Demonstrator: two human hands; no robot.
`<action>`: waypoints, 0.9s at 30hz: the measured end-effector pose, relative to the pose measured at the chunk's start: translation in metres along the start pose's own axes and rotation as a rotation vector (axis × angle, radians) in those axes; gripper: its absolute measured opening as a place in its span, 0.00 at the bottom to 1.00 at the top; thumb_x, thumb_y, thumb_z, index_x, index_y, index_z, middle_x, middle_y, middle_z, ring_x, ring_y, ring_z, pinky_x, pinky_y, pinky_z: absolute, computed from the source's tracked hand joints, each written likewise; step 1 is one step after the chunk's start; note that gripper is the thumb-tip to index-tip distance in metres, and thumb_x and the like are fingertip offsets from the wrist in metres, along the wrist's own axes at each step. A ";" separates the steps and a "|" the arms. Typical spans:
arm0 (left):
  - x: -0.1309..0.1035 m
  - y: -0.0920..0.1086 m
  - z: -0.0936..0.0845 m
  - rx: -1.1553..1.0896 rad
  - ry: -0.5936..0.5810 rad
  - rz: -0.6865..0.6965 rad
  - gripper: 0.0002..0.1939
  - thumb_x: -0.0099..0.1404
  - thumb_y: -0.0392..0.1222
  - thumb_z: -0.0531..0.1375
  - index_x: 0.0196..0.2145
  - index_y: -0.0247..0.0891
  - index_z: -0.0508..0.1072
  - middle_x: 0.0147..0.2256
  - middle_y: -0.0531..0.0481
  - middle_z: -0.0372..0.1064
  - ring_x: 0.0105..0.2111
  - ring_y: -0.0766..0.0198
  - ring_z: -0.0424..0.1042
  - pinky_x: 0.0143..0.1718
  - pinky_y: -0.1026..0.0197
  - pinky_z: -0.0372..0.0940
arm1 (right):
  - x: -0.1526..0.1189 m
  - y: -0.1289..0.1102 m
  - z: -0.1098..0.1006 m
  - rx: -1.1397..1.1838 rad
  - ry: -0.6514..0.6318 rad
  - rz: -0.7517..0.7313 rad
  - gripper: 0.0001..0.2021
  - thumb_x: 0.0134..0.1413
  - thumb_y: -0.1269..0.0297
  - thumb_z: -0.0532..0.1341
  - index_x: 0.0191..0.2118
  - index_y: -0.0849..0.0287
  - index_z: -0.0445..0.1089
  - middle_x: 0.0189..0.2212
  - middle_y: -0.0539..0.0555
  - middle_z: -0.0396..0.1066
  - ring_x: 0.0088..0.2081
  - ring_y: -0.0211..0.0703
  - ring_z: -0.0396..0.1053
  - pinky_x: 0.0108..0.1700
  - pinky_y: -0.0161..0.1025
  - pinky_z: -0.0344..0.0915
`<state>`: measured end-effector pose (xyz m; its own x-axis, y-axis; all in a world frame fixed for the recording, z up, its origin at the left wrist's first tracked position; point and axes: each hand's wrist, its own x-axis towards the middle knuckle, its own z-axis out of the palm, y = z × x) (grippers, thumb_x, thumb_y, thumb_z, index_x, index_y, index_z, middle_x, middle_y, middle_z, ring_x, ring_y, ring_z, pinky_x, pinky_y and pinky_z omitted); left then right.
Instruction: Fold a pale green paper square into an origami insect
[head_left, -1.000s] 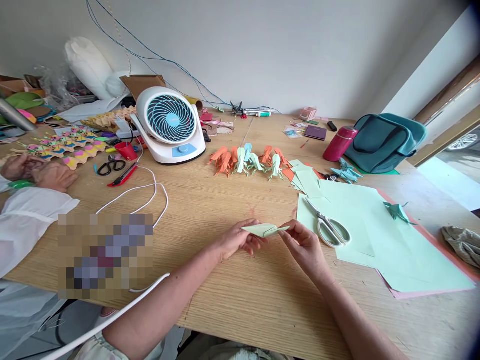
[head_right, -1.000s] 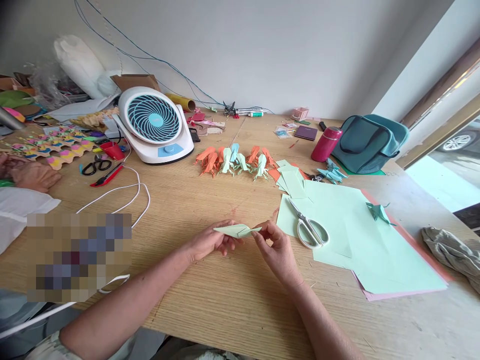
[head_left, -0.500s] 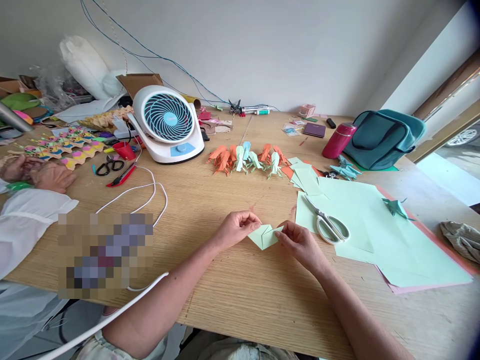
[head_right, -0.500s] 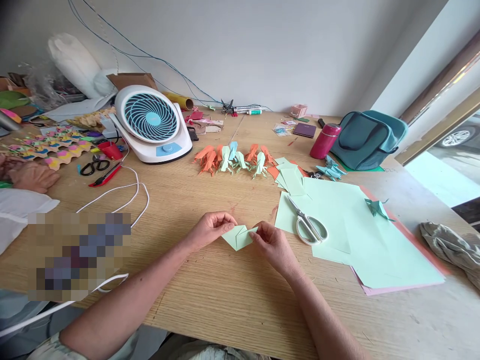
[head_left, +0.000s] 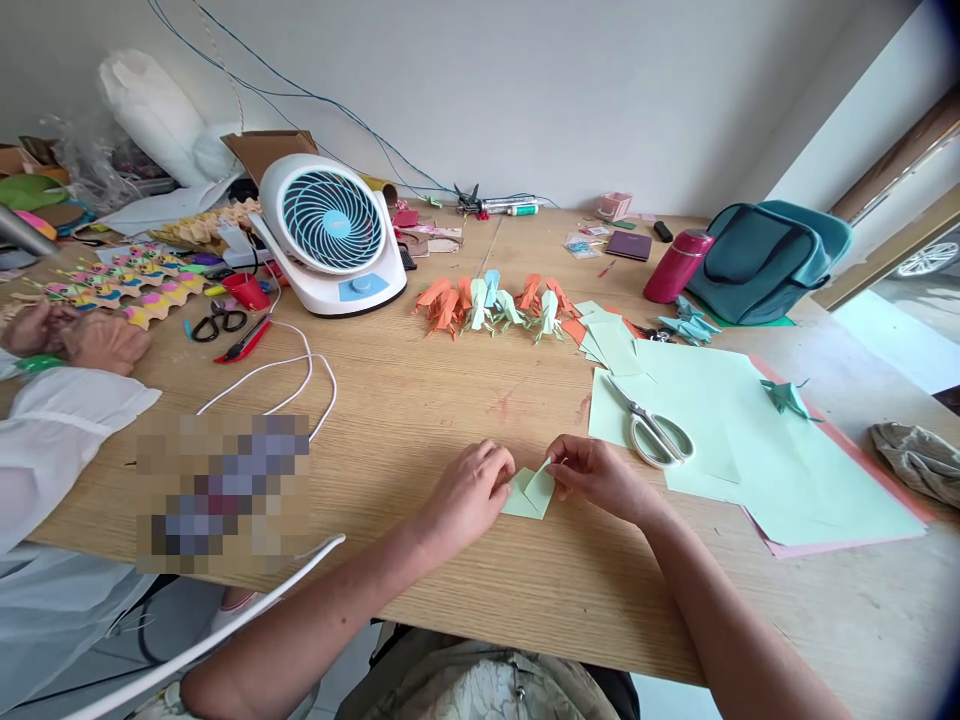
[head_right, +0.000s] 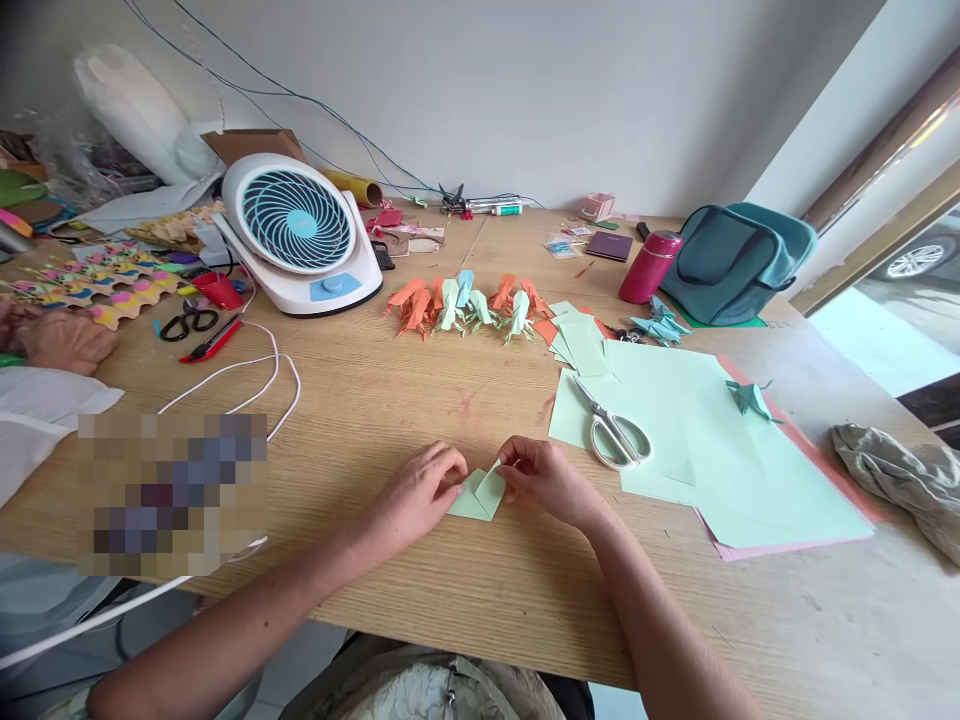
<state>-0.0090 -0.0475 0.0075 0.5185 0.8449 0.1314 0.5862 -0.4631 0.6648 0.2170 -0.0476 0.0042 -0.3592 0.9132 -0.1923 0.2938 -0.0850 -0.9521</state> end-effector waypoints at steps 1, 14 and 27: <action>-0.004 0.002 0.002 0.012 0.016 0.037 0.11 0.61 0.26 0.56 0.38 0.40 0.69 0.40 0.49 0.69 0.42 0.58 0.69 0.44 0.59 0.62 | 0.000 0.000 0.001 0.024 -0.020 0.008 0.08 0.58 0.59 0.61 0.35 0.58 0.67 0.23 0.47 0.70 0.26 0.39 0.70 0.31 0.36 0.64; -0.012 0.007 0.024 0.034 -0.031 0.070 0.07 0.63 0.32 0.64 0.37 0.37 0.69 0.40 0.51 0.66 0.41 0.62 0.70 0.44 0.61 0.66 | -0.014 -0.008 0.008 -0.394 -0.024 -0.178 0.05 0.57 0.70 0.59 0.36 0.58 0.73 0.32 0.51 0.72 0.29 0.36 0.65 0.32 0.34 0.62; -0.038 0.009 0.026 0.387 0.012 0.342 0.10 0.70 0.30 0.54 0.47 0.33 0.72 0.47 0.45 0.72 0.48 0.59 0.71 0.51 0.58 0.69 | -0.045 0.014 0.015 -0.789 0.085 -0.594 0.10 0.63 0.77 0.55 0.41 0.58 0.71 0.41 0.57 0.73 0.39 0.43 0.70 0.41 0.40 0.67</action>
<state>-0.0069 -0.0904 -0.0102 0.7151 0.6295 0.3039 0.5726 -0.7769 0.2619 0.2238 -0.0960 -0.0046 -0.5837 0.7495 0.3124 0.6035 0.6578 -0.4507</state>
